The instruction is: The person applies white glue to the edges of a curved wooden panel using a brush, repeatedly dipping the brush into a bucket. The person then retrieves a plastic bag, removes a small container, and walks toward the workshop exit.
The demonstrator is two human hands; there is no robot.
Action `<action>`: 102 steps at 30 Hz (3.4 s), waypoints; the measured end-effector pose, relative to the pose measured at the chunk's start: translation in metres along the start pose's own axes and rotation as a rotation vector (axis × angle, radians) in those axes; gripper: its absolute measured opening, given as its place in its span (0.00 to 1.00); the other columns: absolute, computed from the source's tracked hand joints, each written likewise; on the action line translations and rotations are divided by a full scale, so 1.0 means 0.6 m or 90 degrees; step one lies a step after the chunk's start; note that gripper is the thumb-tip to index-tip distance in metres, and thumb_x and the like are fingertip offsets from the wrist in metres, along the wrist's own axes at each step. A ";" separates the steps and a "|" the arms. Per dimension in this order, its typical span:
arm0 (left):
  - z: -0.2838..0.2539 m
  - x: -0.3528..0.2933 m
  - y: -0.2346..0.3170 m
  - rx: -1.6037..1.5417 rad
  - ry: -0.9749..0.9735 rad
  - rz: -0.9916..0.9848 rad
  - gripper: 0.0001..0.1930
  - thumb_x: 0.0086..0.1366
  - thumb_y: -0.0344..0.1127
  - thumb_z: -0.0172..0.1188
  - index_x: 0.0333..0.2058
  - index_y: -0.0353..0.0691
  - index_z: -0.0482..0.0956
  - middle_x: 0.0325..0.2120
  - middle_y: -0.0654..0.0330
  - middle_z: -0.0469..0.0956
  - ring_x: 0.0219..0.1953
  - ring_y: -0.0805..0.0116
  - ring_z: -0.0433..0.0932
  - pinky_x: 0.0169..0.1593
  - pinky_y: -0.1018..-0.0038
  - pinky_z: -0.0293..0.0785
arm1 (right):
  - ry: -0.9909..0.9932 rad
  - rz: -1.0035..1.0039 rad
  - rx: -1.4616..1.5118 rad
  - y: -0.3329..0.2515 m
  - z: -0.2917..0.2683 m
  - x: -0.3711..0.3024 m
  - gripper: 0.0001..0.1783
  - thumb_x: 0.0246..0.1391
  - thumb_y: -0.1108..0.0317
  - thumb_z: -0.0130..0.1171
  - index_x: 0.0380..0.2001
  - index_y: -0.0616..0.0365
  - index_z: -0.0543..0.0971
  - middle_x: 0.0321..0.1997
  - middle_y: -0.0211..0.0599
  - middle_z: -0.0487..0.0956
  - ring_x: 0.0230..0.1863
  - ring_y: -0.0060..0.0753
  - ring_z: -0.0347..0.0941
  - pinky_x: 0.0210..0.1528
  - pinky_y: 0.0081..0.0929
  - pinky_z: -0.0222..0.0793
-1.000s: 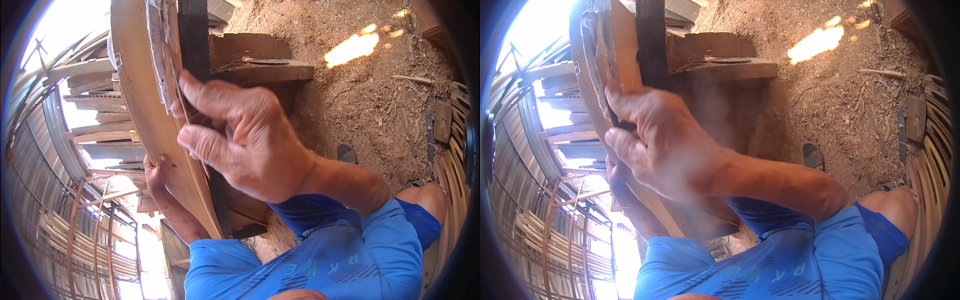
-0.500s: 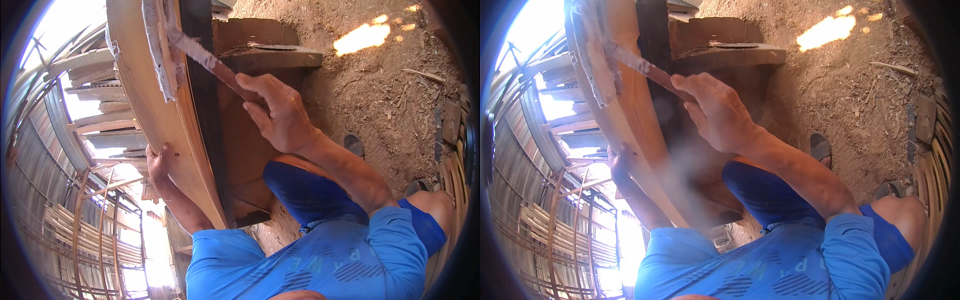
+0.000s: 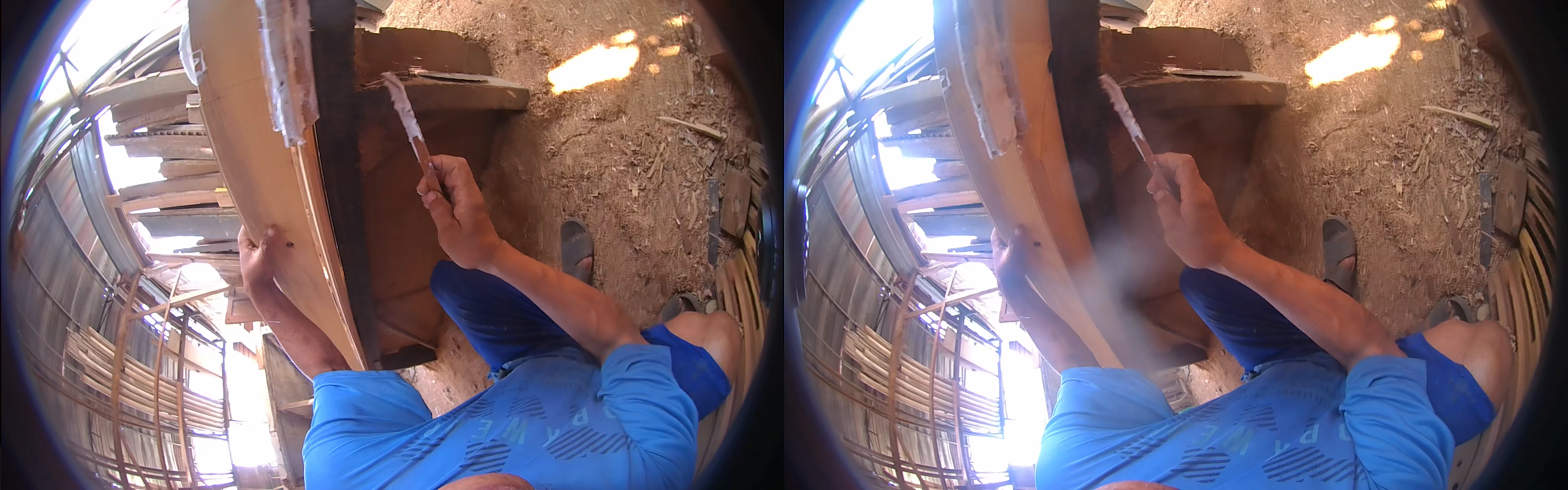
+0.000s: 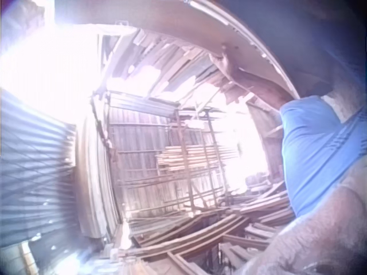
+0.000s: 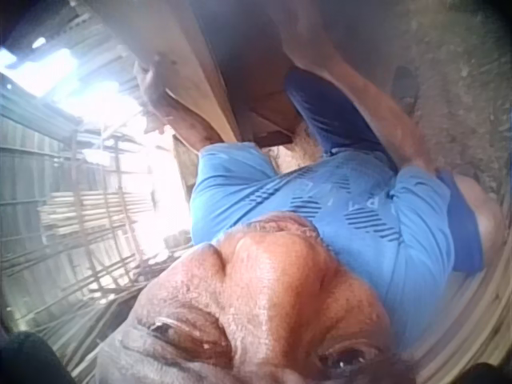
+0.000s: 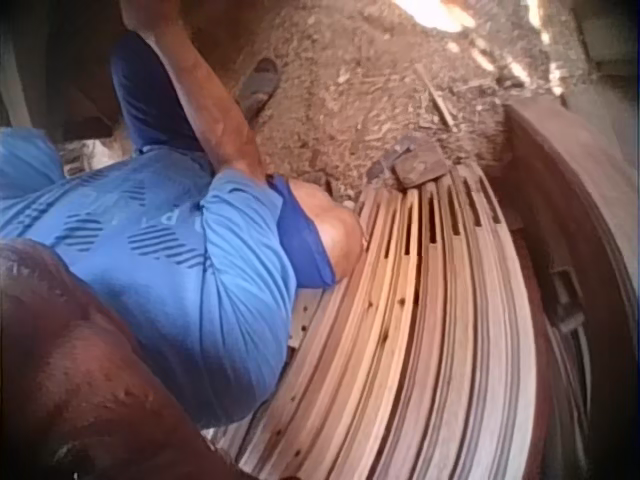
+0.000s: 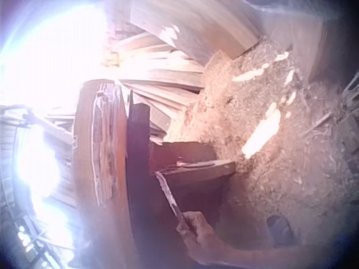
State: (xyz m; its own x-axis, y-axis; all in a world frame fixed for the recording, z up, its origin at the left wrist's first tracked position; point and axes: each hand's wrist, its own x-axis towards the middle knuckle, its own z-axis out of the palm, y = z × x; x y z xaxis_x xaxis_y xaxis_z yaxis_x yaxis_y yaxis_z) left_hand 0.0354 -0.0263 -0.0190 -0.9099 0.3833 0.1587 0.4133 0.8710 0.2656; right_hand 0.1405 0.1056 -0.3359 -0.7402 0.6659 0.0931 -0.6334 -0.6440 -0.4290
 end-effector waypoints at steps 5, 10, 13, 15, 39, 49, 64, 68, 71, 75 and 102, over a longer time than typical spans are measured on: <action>0.009 0.002 0.041 -0.005 -0.058 -0.023 0.28 0.56 0.51 0.72 0.45 0.35 0.75 0.29 0.64 0.79 0.27 0.77 0.77 0.30 0.77 0.75 | -0.005 0.003 0.087 -0.087 0.027 -0.001 0.17 0.64 0.76 0.47 0.56 0.61 0.64 0.39 0.31 0.70 0.39 0.20 0.66 0.46 0.22 0.65; -0.014 0.023 0.000 -0.025 -0.112 0.016 0.24 0.59 0.47 0.71 0.44 0.35 0.77 0.30 0.64 0.80 0.29 0.78 0.77 0.33 0.78 0.75 | -0.070 0.011 0.301 -0.153 0.061 -0.003 0.18 0.69 0.67 0.46 0.58 0.59 0.63 0.40 0.31 0.72 0.37 0.18 0.65 0.42 0.18 0.64; -0.003 0.024 0.006 -0.041 -0.121 0.022 0.22 0.60 0.45 0.70 0.44 0.35 0.77 0.31 0.64 0.80 0.29 0.78 0.77 0.33 0.79 0.75 | -0.143 0.052 0.338 -0.173 0.087 -0.024 0.16 0.67 0.70 0.49 0.56 0.55 0.63 0.43 0.36 0.75 0.42 0.21 0.70 0.47 0.25 0.70; 0.007 0.021 0.016 -0.052 -0.124 0.020 0.22 0.60 0.45 0.70 0.45 0.35 0.77 0.31 0.64 0.80 0.29 0.78 0.77 0.32 0.78 0.75 | -0.165 0.096 0.337 -0.188 0.097 -0.042 0.15 0.66 0.72 0.51 0.53 0.54 0.63 0.43 0.37 0.75 0.42 0.23 0.72 0.49 0.30 0.73; 0.025 -0.001 0.044 -0.132 -0.147 0.064 0.31 0.59 0.43 0.71 0.56 0.34 0.72 0.35 0.64 0.79 0.34 0.77 0.76 0.38 0.78 0.75 | 0.039 -0.269 -0.390 -0.099 -0.080 0.118 0.09 0.64 0.74 0.52 0.44 0.63 0.78 0.38 0.37 0.80 0.41 0.25 0.75 0.46 0.26 0.70; 0.027 -0.004 0.043 -0.137 -0.142 0.058 0.33 0.58 0.44 0.71 0.57 0.34 0.71 0.35 0.64 0.80 0.34 0.77 0.76 0.38 0.78 0.75 | 0.027 -0.339 -0.428 -0.145 -0.074 0.096 0.09 0.63 0.74 0.54 0.44 0.65 0.79 0.36 0.38 0.81 0.37 0.24 0.75 0.41 0.23 0.71; 0.021 0.010 0.034 -0.079 -0.116 0.079 0.29 0.60 0.44 0.69 0.55 0.33 0.73 0.35 0.63 0.80 0.34 0.77 0.76 0.37 0.78 0.73 | 0.045 -0.407 -0.529 -0.149 -0.127 0.133 0.11 0.60 0.72 0.55 0.43 0.65 0.80 0.34 0.40 0.83 0.36 0.28 0.78 0.39 0.26 0.74; 0.026 -0.006 0.049 0.000 -0.059 0.021 0.28 0.61 0.44 0.69 0.54 0.32 0.73 0.35 0.61 0.80 0.35 0.76 0.76 0.38 0.78 0.74 | 0.158 -0.326 -0.388 -0.142 -0.175 0.147 0.12 0.62 0.71 0.55 0.47 0.64 0.78 0.37 0.38 0.83 0.36 0.22 0.78 0.37 0.20 0.74; 0.015 0.007 0.024 0.018 -0.078 0.046 0.27 0.61 0.44 0.69 0.53 0.32 0.73 0.36 0.60 0.80 0.35 0.75 0.77 0.39 0.77 0.74 | 0.104 -0.223 -0.284 -0.144 -0.155 0.132 0.12 0.64 0.71 0.56 0.48 0.63 0.77 0.37 0.38 0.83 0.35 0.20 0.79 0.34 0.17 0.74; -0.001 0.012 0.016 -0.015 -0.070 0.045 0.28 0.61 0.45 0.69 0.53 0.33 0.72 0.38 0.59 0.80 0.36 0.74 0.77 0.39 0.77 0.75 | 0.030 -0.125 -0.149 -0.164 -0.082 0.101 0.13 0.62 0.72 0.53 0.47 0.65 0.77 0.32 0.32 0.82 0.27 0.15 0.73 0.29 0.16 0.69; -0.017 0.018 -0.008 0.005 -0.037 -0.025 0.39 0.57 0.48 0.72 0.58 0.31 0.65 0.42 0.55 0.78 0.40 0.70 0.77 0.42 0.73 0.77 | 0.114 -0.217 -0.183 -0.091 -0.078 0.092 0.14 0.58 0.76 0.61 0.48 0.63 0.79 0.40 0.34 0.81 0.40 0.20 0.77 0.39 0.18 0.73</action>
State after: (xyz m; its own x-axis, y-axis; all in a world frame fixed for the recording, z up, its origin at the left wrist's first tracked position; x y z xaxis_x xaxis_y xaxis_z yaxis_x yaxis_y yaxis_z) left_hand 0.0237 -0.0297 -0.0088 -0.9262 0.3656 0.0925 0.3768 0.8880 0.2635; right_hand 0.1447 0.1954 -0.3492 -0.4349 0.8917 0.1254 -0.7261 -0.2649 -0.6345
